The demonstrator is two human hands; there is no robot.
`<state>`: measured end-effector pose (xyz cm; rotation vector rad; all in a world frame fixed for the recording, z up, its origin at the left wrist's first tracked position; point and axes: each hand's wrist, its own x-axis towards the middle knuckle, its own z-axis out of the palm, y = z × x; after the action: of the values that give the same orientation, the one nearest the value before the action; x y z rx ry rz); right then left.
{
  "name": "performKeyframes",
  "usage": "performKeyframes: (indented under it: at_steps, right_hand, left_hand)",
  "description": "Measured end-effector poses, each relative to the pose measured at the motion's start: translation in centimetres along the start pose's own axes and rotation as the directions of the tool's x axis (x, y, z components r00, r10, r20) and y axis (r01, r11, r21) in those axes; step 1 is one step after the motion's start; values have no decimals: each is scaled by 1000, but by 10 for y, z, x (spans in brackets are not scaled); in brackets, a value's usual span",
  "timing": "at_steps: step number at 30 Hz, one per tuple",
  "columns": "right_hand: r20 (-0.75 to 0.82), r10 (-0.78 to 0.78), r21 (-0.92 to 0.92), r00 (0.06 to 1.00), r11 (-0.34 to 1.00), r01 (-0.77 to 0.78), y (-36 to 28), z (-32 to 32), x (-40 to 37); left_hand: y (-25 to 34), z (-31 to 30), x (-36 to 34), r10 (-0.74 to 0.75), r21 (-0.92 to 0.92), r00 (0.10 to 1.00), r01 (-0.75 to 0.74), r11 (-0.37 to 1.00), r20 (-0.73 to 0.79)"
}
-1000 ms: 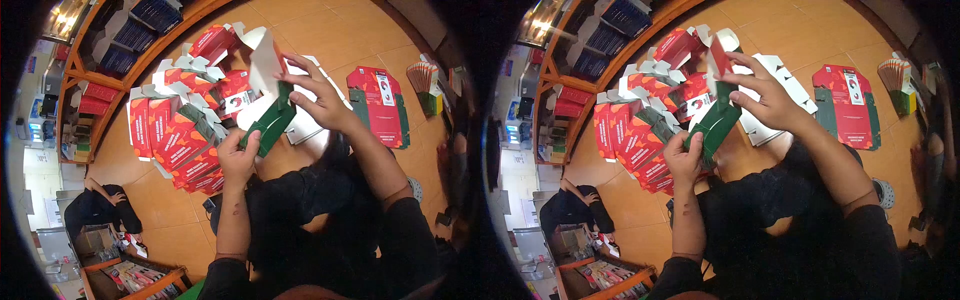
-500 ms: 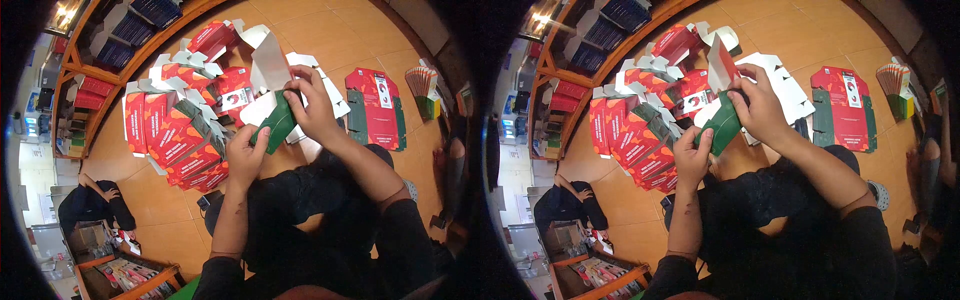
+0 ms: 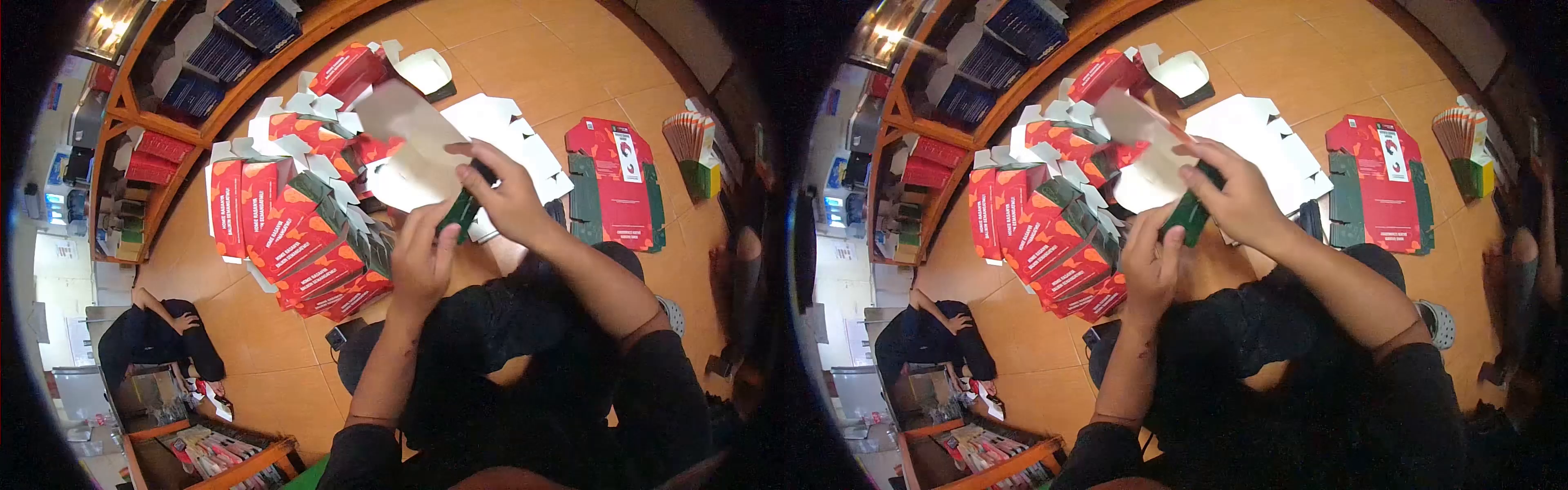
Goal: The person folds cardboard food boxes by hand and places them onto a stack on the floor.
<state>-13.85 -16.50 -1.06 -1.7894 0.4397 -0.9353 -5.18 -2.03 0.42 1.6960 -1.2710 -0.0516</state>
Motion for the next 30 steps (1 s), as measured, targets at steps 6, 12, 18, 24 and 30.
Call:
performKeyframes:
  at_steps: [6, 12, 18, 24, 30]
  right_hand:
    - [-56, 388, 501, 920, 808, -310, 28, -22, 15]
    - [119, 382, 715, 916, 608, -346, 33, -33, 23]
    - [411, 305, 519, 859, 697, -496, 38, -44, 23]
    - [347, 608, 322, 714, 638, -700, 9, -31, 23]
    - [457, 711, -307, 535, 690, -655, 47, -59, 29]
  left_hand:
    - [-47, -8, -4, -452, -331, 782, 329, 884, -429]
    - [-34, -27, 13, -490, -740, 850, 455, 495, 195]
    - [-58, -21, -10, -623, -710, 726, 601, 368, 291]
    - [-56, 0, -2, -745, -805, 667, 454, 382, 23]
    - [-62, 10, -7, -764, -908, 629, 392, 151, 144]
